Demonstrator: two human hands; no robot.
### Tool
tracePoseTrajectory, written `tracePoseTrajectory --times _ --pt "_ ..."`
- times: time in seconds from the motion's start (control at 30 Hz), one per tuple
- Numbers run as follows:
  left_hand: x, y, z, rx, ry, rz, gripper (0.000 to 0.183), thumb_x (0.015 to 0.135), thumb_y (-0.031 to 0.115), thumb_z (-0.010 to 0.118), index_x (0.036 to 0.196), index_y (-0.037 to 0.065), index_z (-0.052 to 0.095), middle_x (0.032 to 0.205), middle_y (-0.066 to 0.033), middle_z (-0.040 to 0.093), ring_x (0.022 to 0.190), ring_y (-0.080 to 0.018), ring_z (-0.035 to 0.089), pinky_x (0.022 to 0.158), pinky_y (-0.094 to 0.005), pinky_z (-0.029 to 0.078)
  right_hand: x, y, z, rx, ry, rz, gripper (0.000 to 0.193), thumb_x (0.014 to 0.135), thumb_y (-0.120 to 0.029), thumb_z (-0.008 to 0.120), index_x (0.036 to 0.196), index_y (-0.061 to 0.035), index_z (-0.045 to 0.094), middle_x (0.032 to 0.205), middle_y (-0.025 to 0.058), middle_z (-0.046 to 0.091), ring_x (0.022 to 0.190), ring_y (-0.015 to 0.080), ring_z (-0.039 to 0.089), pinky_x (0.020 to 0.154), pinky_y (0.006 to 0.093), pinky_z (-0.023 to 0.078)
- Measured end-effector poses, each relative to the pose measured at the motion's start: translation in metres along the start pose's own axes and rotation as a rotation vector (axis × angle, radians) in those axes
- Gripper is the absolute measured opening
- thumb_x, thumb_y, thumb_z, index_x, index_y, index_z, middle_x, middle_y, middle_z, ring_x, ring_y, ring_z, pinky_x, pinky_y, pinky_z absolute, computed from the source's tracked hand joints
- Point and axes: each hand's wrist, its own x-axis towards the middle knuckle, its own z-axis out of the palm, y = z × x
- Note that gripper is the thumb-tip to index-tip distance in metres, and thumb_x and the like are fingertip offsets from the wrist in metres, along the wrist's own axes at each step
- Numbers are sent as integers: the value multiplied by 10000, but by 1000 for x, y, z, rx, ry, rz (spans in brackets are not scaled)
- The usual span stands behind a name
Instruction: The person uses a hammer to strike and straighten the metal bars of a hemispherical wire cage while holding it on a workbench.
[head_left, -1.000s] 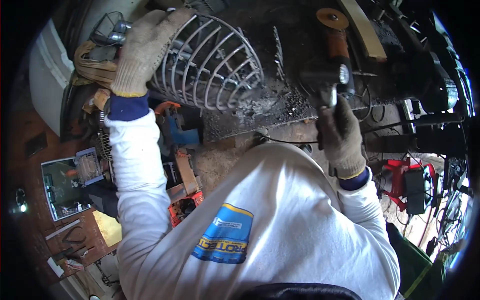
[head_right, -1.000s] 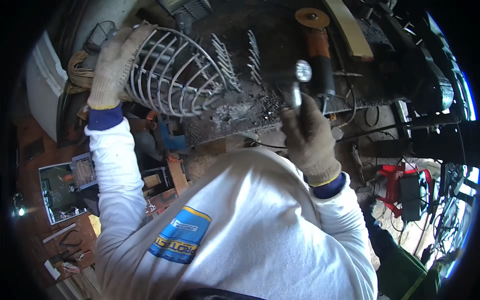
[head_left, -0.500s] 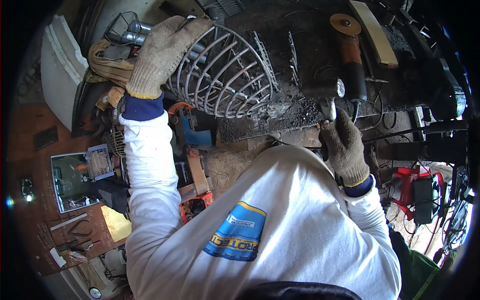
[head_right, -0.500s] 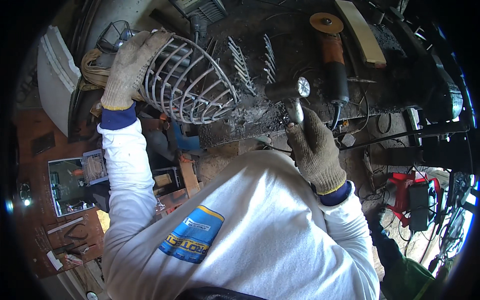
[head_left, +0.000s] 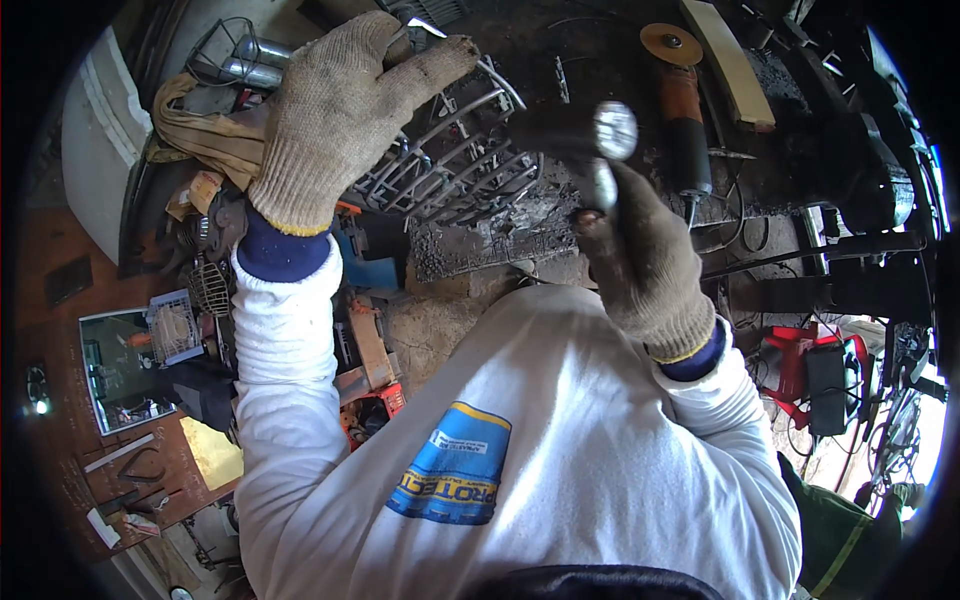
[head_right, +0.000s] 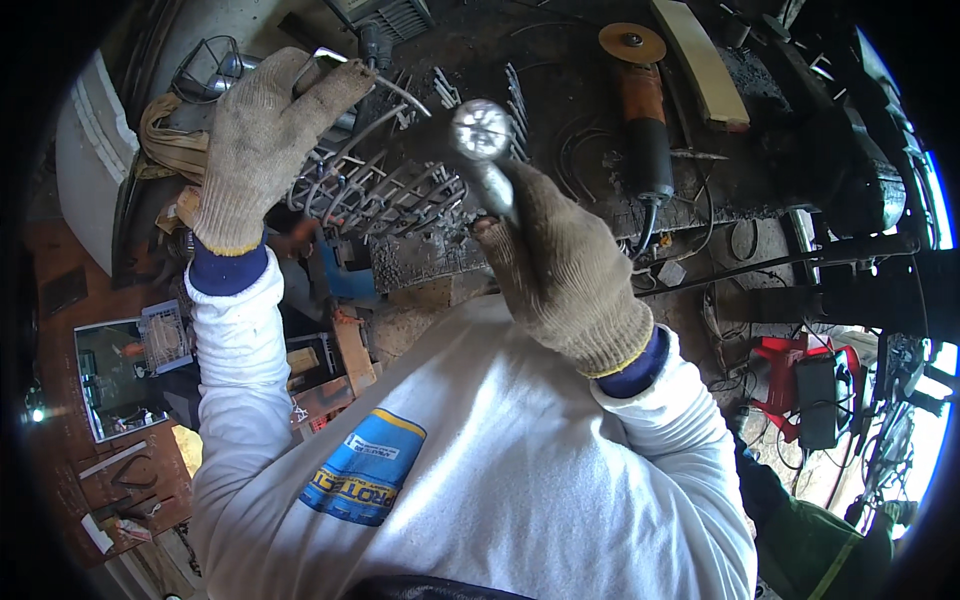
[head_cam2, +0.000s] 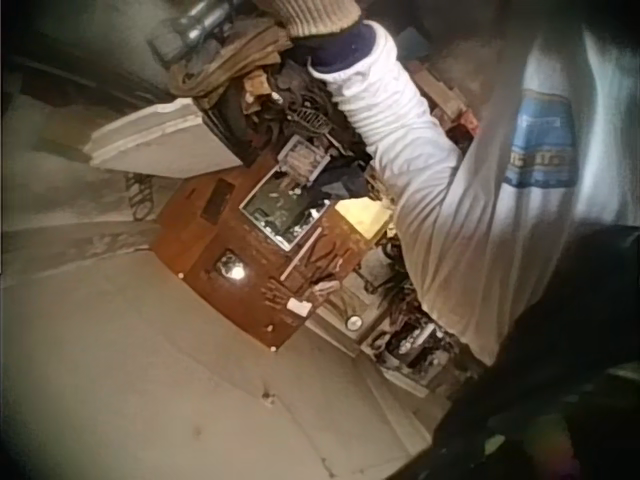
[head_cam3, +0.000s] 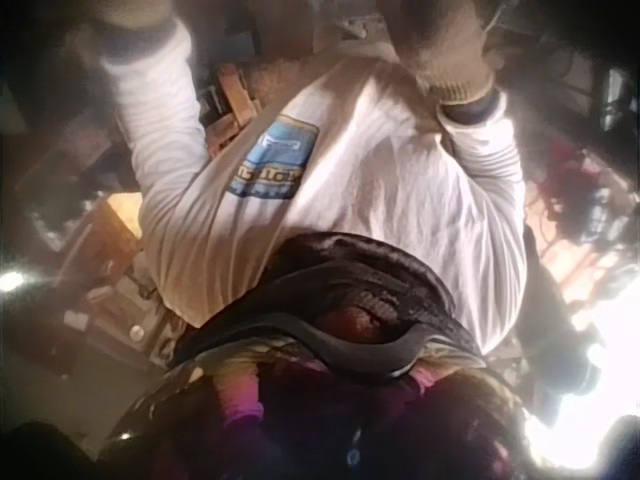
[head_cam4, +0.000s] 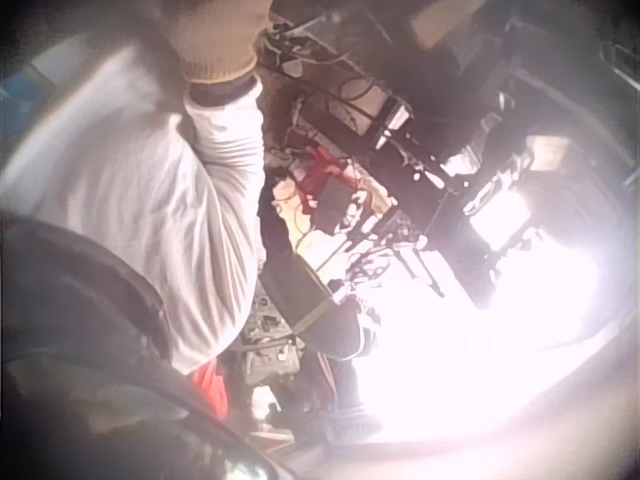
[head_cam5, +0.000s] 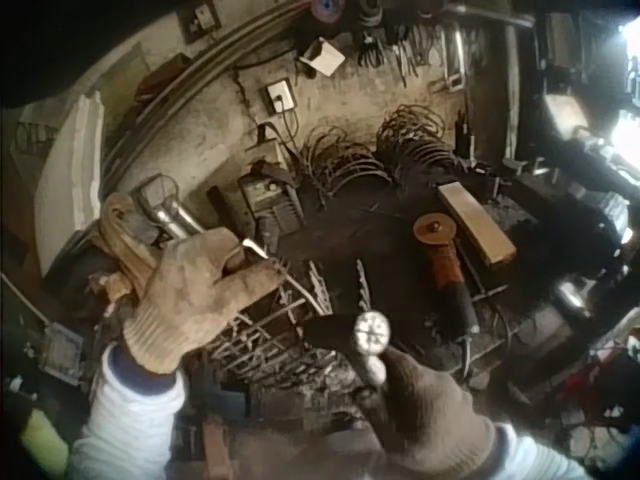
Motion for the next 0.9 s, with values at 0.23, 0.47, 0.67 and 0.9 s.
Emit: tracePoseTrajectory --times 0.23,0.47,0.67,0.9 --pt "-12 -10 10 102 63 -16 279 927 407 651 947 131 681 700 -7 485 603 -130 494 545 -296 427 -7 2 -13 414 229 -58 402 989 -138 540 1299 106 467 922 125 659 748 117 606 652 267 504" --pt "-16 -14 10 -815 58 -397 485 893 517 639 993 47 704 709 16 543 631 -91 461 556 -278 358 -12 5 -21 504 238 106 415 1001 -207 545 1323 45 478 799 6 582 601 47 490 525 196 387" --pt "-9 -25 -2 -771 -76 -391 475 902 487 628 1046 39 692 753 -9 592 651 -97 496 565 -283 380 -7 55 -2 34 69 333 404 961 -189 574 1334 -47 511 911 138 681 781 243 674 708 354 523" --pt "13 -49 26 -429 -77 -18 347 963 325 554 1087 20 663 910 -123 628 851 -207 640 735 -348 505 8 92 31 -641 -369 14 328 950 -241 559 1276 -210 565 920 154 694 860 330 699 703 438 560"
